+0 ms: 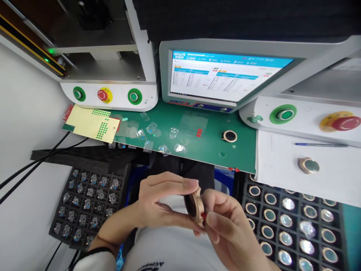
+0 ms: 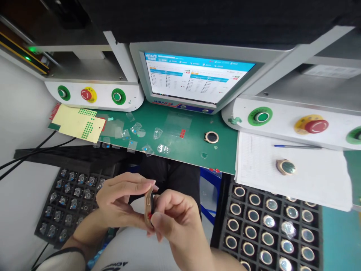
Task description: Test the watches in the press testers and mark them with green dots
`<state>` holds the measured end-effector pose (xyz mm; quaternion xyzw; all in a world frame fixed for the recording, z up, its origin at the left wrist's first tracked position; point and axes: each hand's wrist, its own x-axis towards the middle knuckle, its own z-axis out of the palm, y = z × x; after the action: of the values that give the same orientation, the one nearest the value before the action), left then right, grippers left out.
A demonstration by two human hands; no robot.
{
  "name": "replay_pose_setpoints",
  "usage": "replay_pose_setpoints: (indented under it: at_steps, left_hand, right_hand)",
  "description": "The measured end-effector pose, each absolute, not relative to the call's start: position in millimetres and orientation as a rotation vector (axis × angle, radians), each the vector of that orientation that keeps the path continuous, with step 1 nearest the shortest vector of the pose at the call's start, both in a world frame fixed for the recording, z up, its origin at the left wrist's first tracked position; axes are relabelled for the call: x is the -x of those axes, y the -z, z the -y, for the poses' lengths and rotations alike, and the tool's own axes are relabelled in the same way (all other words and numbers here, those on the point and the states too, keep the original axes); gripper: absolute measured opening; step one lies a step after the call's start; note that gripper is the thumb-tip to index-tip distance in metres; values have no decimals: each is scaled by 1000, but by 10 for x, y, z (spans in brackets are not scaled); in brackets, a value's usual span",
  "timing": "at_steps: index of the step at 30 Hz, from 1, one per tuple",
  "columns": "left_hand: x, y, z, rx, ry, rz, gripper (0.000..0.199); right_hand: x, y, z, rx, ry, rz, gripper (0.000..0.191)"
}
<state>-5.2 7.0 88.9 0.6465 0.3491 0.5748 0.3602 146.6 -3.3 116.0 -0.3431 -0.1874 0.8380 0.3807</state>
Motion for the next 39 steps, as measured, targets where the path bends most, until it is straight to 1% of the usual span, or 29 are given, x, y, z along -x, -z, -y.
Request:
replay_pose_setpoints:
  at_steps: [7, 11, 15, 19, 21, 23, 24, 27, 29, 32, 34, 36, 39]
  left_hand:
    - [40, -893, -63, -1690, -1456, -923, 65]
    - [40, -890, -69, -1699, -1478, -892, 64]
    - [56, -878, -70, -1752, -1486, -862, 64]
    - [60, -851, -62, -1693, -1476, -742, 71]
    - [60, -840, -54, -1585, -1435, -686, 71]
    - [67, -841, -44, -1367, -1366, -662, 69]
    - [75, -848, -40, -1211, -1324, -660, 64]
    - [110, -891, -40, -706, -1216, -594, 40]
    - [127, -921, -47, -486, -1169, -541, 31]
    - [110, -934, -55, -369, -1135, -552, 25]
    - [75, -916, -52, -377, -1147, -590, 28]
    - [35, -889, -46, -401, -1175, -637, 29]
    - [-11, -865, -30, -449, -1199, -689, 24]
  right_hand:
    - [-1454, -1170, 29, 884, -2128, 464, 36]
    - [-1476, -1150, 47, 820, -2143, 402, 29]
    - [-1519, -1106, 84, 804, -2256, 236, 23]
    - [-1485, -1075, 110, 753, -2417, 140, 33]
    - [-1455, -1071, 106, 702, -2425, 189, 35]
    - [-1457, -1068, 78, 712, -2354, 260, 34]
    - [-1476, -1065, 56, 740, -2290, 287, 33]
    - [-1587, -1044, -19, 877, -2071, 334, 26]
    - [-1655, -1023, -54, 942, -1978, 361, 21]
    - [-1683, -988, -58, 980, -1961, 403, 20]
    - [-1661, -967, -34, 991, -1941, 429, 19]
    - [-1635, -949, -4, 1002, -1875, 472, 17]
    - [-1611, -923, 27, 1030, -1739, 564, 16]
